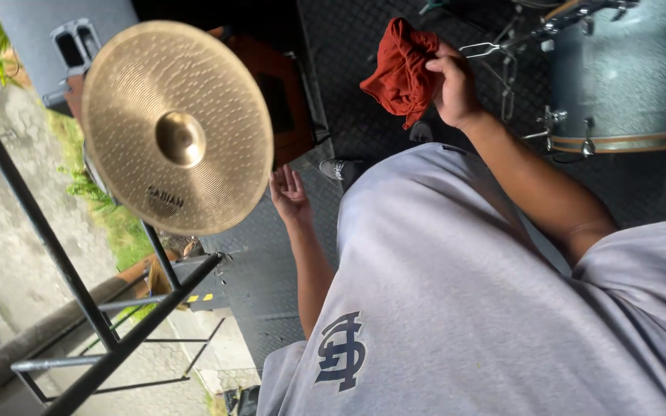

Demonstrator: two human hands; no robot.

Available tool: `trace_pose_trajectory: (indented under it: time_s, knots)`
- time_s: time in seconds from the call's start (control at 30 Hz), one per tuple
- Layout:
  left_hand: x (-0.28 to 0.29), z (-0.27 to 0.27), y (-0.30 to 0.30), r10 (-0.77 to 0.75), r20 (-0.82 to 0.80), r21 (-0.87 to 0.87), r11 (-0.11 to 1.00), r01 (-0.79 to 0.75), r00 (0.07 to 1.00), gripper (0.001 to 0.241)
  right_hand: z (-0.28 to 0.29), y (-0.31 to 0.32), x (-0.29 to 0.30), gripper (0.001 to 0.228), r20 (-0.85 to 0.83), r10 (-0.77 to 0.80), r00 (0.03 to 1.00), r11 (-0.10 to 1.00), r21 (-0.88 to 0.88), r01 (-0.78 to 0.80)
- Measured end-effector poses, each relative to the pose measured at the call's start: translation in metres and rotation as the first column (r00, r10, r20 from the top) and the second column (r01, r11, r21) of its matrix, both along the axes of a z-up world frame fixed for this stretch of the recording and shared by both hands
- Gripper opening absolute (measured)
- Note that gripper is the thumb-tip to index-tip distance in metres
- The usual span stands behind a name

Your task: Cleaning cymbals and drum stands with a red cloth.

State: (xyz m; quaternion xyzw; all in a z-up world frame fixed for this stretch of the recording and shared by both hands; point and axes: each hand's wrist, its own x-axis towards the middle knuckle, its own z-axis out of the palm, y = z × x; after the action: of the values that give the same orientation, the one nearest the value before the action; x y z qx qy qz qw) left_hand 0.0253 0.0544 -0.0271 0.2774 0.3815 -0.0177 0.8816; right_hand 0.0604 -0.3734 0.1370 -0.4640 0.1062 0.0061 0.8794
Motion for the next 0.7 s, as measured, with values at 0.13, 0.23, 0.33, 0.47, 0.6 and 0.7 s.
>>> trace_pose_trajectory:
  time_s: [0.13, 0.23, 0.33, 0.47, 0.6, 0.7]
  knots:
    - [0.010, 0.023, -0.036, -0.068, -0.063, 0.033, 0.997, 0.070, 0.996, 0.050, -0.020, -0.048, -0.036, 0.052, -0.088, -0.080, 0.993, 0.936, 0.337, 0.105]
    - [0.012, 0.018, -0.046, -0.133, -0.070, 0.044, 0.990, 0.136, 0.989, 0.056, -0.027, -0.076, -0.065, 0.053, -0.142, -0.117, 0.983, 0.824, 0.539, 0.176]
    - [0.027, 0.016, -0.058, -0.115, -0.121, 0.066, 0.990, 0.123, 0.986, 0.060, -0.040, -0.101, -0.089, 0.057, -0.114, -0.175, 0.978, 0.805, 0.555, 0.209]
    - [0.040, 0.021, -0.071, -0.184, -0.120, 0.090, 0.977, 0.196, 0.976, 0.059, -0.033, -0.106, -0.117, 0.065, -0.015, -0.296, 0.955, 0.803, 0.538, 0.257]
    - [0.059, 0.007, -0.100, -0.469, -0.104, 0.128, 0.868, 0.480, 0.877, 0.056, -0.024, -0.097, -0.122, 0.064, -0.033, -0.433, 0.901, 0.703, 0.613, 0.360]
    - [0.078, 0.038, -0.152, -0.719, -0.161, 0.115, 0.667, 0.736, 0.677, 0.046, -0.051, -0.088, -0.140, 0.055, -0.089, -0.580, 0.810, 0.570, 0.666, 0.481]
